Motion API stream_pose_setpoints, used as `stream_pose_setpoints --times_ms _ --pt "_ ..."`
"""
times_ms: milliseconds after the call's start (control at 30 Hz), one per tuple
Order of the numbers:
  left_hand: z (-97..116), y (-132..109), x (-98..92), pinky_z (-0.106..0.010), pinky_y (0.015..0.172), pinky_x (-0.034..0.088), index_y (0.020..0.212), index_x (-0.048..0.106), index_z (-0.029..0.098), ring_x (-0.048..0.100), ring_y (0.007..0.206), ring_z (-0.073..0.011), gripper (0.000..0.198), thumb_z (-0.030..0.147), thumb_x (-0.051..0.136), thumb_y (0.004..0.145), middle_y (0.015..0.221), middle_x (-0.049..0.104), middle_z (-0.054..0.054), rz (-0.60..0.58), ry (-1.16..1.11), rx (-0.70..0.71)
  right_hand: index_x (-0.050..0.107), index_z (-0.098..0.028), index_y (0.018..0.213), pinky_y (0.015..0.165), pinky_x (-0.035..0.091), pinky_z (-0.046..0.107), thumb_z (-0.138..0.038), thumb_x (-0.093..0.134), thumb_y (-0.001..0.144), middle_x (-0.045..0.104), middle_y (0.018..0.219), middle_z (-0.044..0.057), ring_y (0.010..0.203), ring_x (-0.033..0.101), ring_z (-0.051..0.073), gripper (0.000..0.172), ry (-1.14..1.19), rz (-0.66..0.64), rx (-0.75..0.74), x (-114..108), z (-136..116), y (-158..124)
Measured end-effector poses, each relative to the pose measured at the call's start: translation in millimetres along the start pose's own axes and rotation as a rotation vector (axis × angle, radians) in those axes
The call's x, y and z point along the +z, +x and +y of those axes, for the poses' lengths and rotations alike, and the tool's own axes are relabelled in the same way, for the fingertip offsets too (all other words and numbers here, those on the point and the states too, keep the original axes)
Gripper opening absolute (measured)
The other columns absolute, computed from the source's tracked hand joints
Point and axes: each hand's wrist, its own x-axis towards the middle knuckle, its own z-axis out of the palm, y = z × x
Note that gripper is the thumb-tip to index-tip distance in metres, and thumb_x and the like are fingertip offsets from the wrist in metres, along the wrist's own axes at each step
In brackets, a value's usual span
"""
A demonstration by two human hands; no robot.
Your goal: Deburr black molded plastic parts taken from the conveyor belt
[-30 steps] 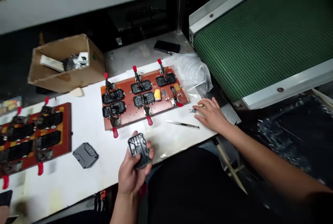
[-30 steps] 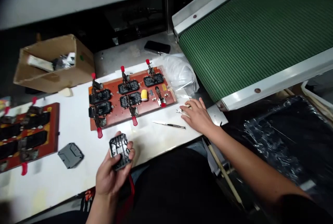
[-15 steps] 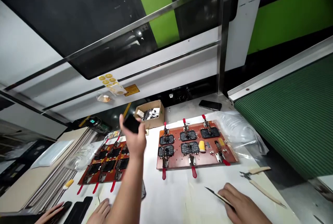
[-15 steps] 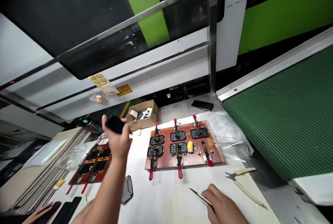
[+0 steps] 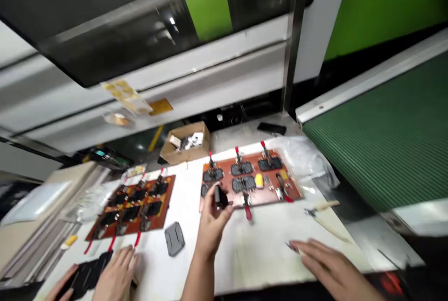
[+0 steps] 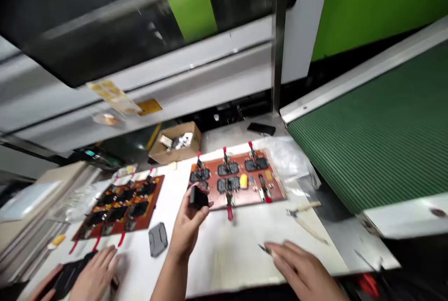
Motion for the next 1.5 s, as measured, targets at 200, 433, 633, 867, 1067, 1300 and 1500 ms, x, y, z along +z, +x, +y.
stream_pose_setpoints --times_ms 200,433,633,867,1067,1300,1500 --pt "-20.3 -97.8 52.5 -0.038 0.111 0.050 0.141 0.057 0.036 0.058 0.129 -0.0235 0.056 0.028 0.080 0.091 0.145 0.055 -0.005 -0.242 -0.052 -0.207 0.066 -0.029 0.145 0.089 0.055 0.025 -0.024 0.057 0.107 0.073 0.112 0.005 0.098 0.069 0.013 0.039 0.053 -0.118 -0.432 -14.9 -51.3 23.0" --pt "-20.5 -102.0 46.0 -0.035 0.109 0.051 0.142 0.058 0.035 0.063 0.120 -0.0209 0.062 0.016 0.079 0.087 0.143 0.057 -0.004 -0.224 -0.039 -0.218 0.070 -0.023 0.137 0.081 0.051 0.027 -0.022 0.062 0.106 0.070 0.101 0.005 0.089 0.064 0.013 0.033 -0.100 -0.188 -0.540 -10.3 -64.2 38.1" --pt "-20.0 -95.6 48.2 -0.039 0.110 0.052 0.143 0.058 0.030 0.063 0.124 -0.0249 0.062 0.016 0.079 0.086 0.144 0.058 -0.008 -0.248 -0.016 -0.192 0.069 -0.025 0.137 0.081 0.051 0.027 -0.022 0.061 0.106 0.071 0.102 0.005 0.090 0.064 0.013 0.032 -0.134 -0.173 -0.544 -12.3 -61.0 38.5" --pt "-22.0 -91.0 51.1 -0.041 0.110 0.053 0.143 0.058 0.028 0.064 0.121 -0.0253 0.061 0.020 0.080 0.087 0.144 0.058 -0.010 -0.293 -0.011 -0.195 0.069 -0.024 0.137 0.080 0.052 0.028 -0.024 0.060 0.107 0.071 0.100 0.005 0.089 0.065 0.014 0.032 -0.148 -0.150 -0.540 -14.2 -56.3 38.4" --pt "-22.7 -92.0 50.3 -0.043 0.110 0.052 0.144 0.058 0.027 0.063 0.124 -0.0273 0.061 0.024 0.081 0.087 0.144 0.058 -0.011 -0.302 -0.005 -0.190 0.071 -0.023 0.134 0.079 0.052 0.027 -0.027 0.057 0.108 0.071 0.098 0.005 0.088 0.065 0.014 0.030 -0.154 -0.134 -0.540 -15.6 -54.3 40.9" --pt "-13.7 -101.1 53.0 -0.046 0.118 0.048 0.143 0.061 0.034 0.056 0.138 -0.0304 0.058 0.026 0.082 0.089 0.149 0.056 -0.008 -0.431 0.004 -0.199 0.072 -0.023 0.136 0.090 0.051 0.030 -0.033 0.054 0.109 0.074 0.111 0.005 0.101 0.070 0.018 0.033 -0.304 0.047 -0.288 -23.7 -33.8 60.2" --pt "-20.6 -102.3 57.3 -0.045 0.118 0.046 0.143 0.059 0.033 0.057 0.135 -0.0291 0.062 0.026 0.084 0.087 0.144 0.059 -0.008 -0.386 -0.117 -0.250 0.067 -0.019 0.103 0.072 0.048 0.023 -0.044 0.069 0.100 0.069 0.094 0.001 0.081 0.062 0.013 0.026 0.036 -0.098 -0.134 -16.5 -39.9 48.1"
